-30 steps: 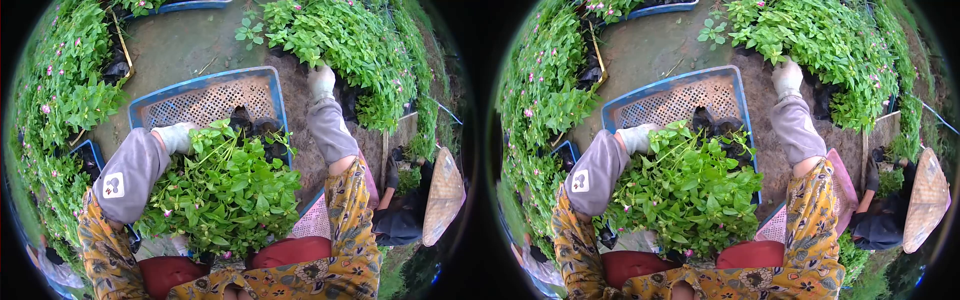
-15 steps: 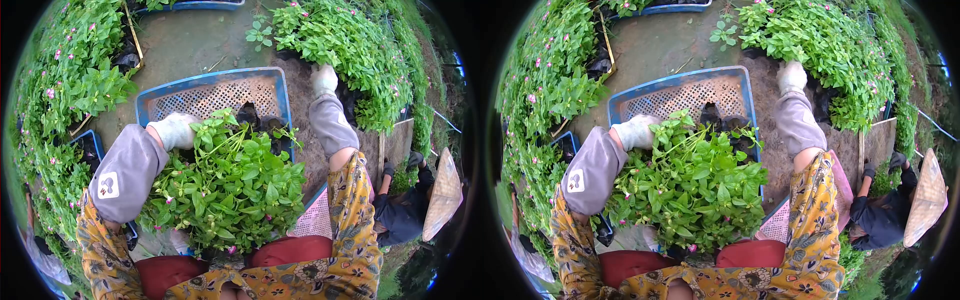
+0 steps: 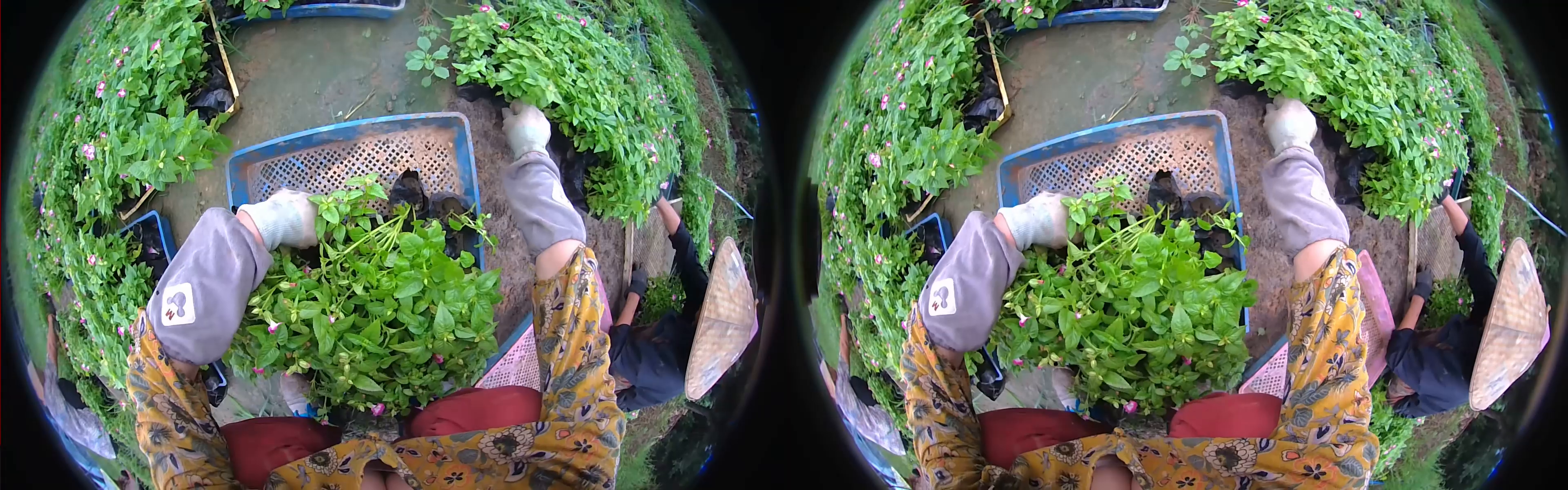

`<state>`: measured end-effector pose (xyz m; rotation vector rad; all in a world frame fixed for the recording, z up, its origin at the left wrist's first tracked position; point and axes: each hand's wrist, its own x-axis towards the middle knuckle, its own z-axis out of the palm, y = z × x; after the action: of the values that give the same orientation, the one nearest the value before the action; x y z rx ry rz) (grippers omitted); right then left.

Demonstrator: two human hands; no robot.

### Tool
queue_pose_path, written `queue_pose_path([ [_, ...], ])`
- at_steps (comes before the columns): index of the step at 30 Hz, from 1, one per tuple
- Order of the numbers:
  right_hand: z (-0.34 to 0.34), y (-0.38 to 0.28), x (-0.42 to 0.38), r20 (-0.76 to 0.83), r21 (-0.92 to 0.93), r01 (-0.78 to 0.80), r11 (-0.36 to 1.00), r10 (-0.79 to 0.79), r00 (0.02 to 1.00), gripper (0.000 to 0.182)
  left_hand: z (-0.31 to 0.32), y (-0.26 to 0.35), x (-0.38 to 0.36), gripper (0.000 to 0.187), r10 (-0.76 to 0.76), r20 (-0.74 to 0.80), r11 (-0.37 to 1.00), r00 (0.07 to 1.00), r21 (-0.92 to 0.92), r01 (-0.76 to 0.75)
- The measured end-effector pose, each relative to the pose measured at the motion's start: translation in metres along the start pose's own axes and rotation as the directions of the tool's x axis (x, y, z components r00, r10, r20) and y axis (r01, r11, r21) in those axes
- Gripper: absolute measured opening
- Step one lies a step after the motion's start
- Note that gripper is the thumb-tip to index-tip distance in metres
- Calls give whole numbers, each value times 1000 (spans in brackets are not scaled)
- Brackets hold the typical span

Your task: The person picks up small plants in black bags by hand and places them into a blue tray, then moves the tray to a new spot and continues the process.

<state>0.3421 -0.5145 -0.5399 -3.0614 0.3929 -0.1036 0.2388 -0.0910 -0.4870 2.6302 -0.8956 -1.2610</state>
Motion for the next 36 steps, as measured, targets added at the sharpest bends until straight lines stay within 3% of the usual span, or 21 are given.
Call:
queue_pose_path([
  [2,-14,5,-22,-55,197,-115,974,128,990,23,-10,8,-9,48,-9,-23,1000,1000,12,9],
  [4,-26,8,-41,-98,616,-155,773,270,958,20,-19,10,-15,52,-35,-51,998,998,41,37],
  [5,-34,-1,-47,-129,762,-82,642,275,953,19,-16,5,-10,58,-80,-28,994,996,77,82],
  [6,-45,-11,-54,-129,780,-48,624,236,963,19,-16,2,-9,61,-125,44,992,991,6,125],
  [9,-81,-70,-74,-321,599,282,750,-98,942,18,-23,0,-13,60,-108,120,991,987,-65,117],
  [11,-85,-115,-86,-462,413,569,711,-375,804,17,-27,-5,-14,58,-133,147,977,980,-149,155],
  [12,-77,-132,-91,-534,303,714,631,-508,676,14,-16,-19,-10,59,-51,49,967,997,-247,62],
  [14,-62,-160,-110,-309,314,803,506,-745,591,9,-5,-30,-8,61,-66,-227,936,972,-352,-19],
  [16,-34,-182,-130,151,296,868,398,-917,369,10,-5,-43,-2,55,-115,-266,859,957,-510,-39],
  [18,0,-178,-156,180,363,903,232,-968,177,18,7,-62,11,40,73,-260,895,963,-408,-178],
  [19,-13,-170,-162,9,523,800,294,-940,340,15,9,-61,10,42,18,-192,867,981,-486,-111],
  [22,-23,-144,-153,6,596,761,258,-948,317,19,4,-39,1,47,-35,-30,796,999,-606,10],
  [23,-43,-145,-155,-36,718,618,320,-870,492,24,12,-41,6,45,5,-95,809,995,-585,-60],
  [24,-44,-138,-150,19,733,570,372,-848,529,25,21,-45,12,42,48,-158,819,986,-559,-129],
  [27,-47,-139,-139,43,509,616,601,-733,679,30,22,-52,23,35,201,-282,864,938,-400,-306],
  [30,-39,-152,-137,57,447,627,639,-719,692,37,24,-58,27,31,257,-254,908,932,-268,-323],
  [31,-14,-148,-134,65,455,723,519,-829,555,42,23,-55,19,28,246,-269,877,931,-346,-332],
  [32,-16,-152,-138,196,664,547,509,-825,530,42,26,-58,20,28,405,-298,887,864,-104,-451],
  [34,-36,-154,-137,389,565,580,587,-810,440,42,21,-54,4,41,307,-60,932,950,-185,-313],
  [36,-44,-145,-131,264,651,563,510,-847,462,40,21,-51,1,39,273,-83,920,958,-270,-285],
])
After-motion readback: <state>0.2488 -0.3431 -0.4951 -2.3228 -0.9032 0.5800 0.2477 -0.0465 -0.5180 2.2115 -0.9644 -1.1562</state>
